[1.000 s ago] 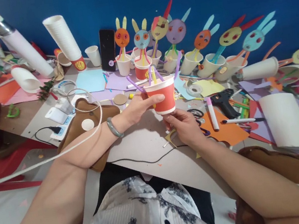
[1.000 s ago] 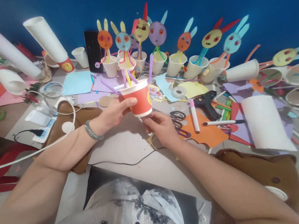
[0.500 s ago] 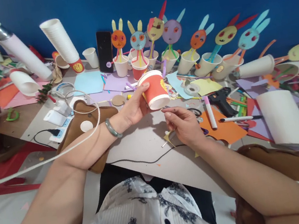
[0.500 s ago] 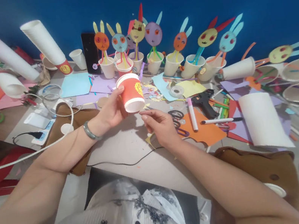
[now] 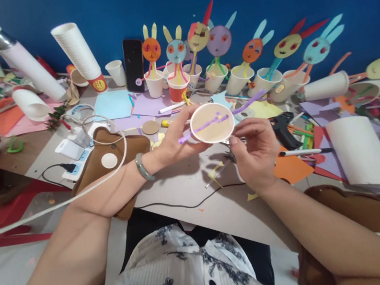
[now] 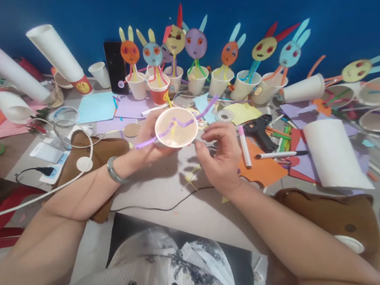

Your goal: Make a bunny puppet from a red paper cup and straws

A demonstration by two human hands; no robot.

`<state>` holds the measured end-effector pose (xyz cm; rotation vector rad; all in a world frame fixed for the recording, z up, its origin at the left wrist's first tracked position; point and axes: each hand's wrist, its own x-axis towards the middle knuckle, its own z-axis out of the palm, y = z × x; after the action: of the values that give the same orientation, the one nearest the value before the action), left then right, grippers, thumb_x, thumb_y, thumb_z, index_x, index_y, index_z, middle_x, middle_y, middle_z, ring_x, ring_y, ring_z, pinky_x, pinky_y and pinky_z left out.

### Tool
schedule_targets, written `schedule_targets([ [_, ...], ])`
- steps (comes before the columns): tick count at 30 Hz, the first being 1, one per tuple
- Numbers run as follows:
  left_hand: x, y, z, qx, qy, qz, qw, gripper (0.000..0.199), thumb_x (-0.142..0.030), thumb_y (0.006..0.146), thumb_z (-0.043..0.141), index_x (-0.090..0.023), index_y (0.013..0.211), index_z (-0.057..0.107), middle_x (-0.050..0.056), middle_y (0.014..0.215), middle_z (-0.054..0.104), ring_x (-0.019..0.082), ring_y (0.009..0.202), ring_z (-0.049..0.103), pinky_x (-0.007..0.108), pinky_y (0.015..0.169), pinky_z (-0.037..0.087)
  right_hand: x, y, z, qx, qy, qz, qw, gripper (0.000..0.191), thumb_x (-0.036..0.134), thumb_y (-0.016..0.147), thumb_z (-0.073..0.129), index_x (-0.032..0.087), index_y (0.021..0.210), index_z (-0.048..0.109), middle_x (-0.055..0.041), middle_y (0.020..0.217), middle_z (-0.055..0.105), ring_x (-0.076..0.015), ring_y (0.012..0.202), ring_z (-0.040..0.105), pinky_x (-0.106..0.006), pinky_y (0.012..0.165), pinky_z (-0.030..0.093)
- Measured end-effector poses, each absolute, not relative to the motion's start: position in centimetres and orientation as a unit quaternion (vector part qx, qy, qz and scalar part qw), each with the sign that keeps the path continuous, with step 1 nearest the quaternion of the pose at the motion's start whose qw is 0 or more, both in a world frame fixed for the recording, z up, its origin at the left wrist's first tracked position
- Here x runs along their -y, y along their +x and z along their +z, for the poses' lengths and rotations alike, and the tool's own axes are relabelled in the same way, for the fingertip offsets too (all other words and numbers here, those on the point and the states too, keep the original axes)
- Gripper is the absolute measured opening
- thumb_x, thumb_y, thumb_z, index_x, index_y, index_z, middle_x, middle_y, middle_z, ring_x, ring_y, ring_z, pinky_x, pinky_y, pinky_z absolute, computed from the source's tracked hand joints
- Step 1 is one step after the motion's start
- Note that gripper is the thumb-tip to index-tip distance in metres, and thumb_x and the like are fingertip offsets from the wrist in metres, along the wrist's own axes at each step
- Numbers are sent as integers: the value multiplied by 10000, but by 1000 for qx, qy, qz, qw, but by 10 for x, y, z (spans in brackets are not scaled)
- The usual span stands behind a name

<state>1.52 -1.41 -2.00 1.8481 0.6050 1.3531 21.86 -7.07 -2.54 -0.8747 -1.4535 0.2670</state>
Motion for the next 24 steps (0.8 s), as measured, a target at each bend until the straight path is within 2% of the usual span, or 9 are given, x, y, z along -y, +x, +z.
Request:
schedule_targets([
  [2,17,15,-22,-204,753,534,328,685,-539,833,858,-241,1379,569,121,1363,676,341,1347,633,527,1134,548,75,221,-21,683,-378,49,623,84,358,944,770,286,962,731,-79,1169,658,-280,1119,667,-503,938,566],
  [4,19,14,-23,-184,769,535,298,664,-538,879,821,-240,1403,542,124,1391,658,331,1323,648,530,1138,543,80,223,-17,712,-376,16,593,51,335,947,780,311,991,771,-80,1301,636,-317,1222,656,-546,998,550],
  [9,19,15,-27,-177,773,536,291,703,-627,898,778,-223,1407,509,140,1406,636,340,1334,636,558,1156,521,86,223,-15,715,-365,-13,597,136,292,894,847,319,1008,778,-78,1390,635,-358,1282,651,-594,1061,530],
  [14,16,18,-37,-198,760,536,311,754,-656,845,820,-252,1398,503,136,1394,643,345,1353,616,542,1171,492,90,223,-11,722,-380,-7,578,63,292,930,803,325,982,788,-66,1496,627,-398,1377,615,-659,1127,481],
  [18,14,19,-44,-214,753,555,280,783,-650,816,853,-270,1404,502,136,1408,635,326,1308,638,522,1130,514,91,220,-9,717,-393,15,576,94,276,928,801,331,1004,788,-70,1491,648,-387,1400,612,-663,1169,466],
  [21,17,19,-41,-194,776,560,217,711,-581,850,850,-290,1410,521,108,1362,657,296,1262,656,500,1097,531,92,217,-10,701,-403,55,586,122,291,932,794,327,1048,781,-87,1450,677,-370,1380,634,-641,1143,504],
  [24,24,21,-37,-172,795,556,171,634,-562,901,807,-286,1406,540,101,1322,676,282,1235,658,484,1078,539,93,216,-11,713,-424,99,549,65,314,949,770,319,1008,799,-87,1374,731,-372,1360,650,-650,1139,495],
])
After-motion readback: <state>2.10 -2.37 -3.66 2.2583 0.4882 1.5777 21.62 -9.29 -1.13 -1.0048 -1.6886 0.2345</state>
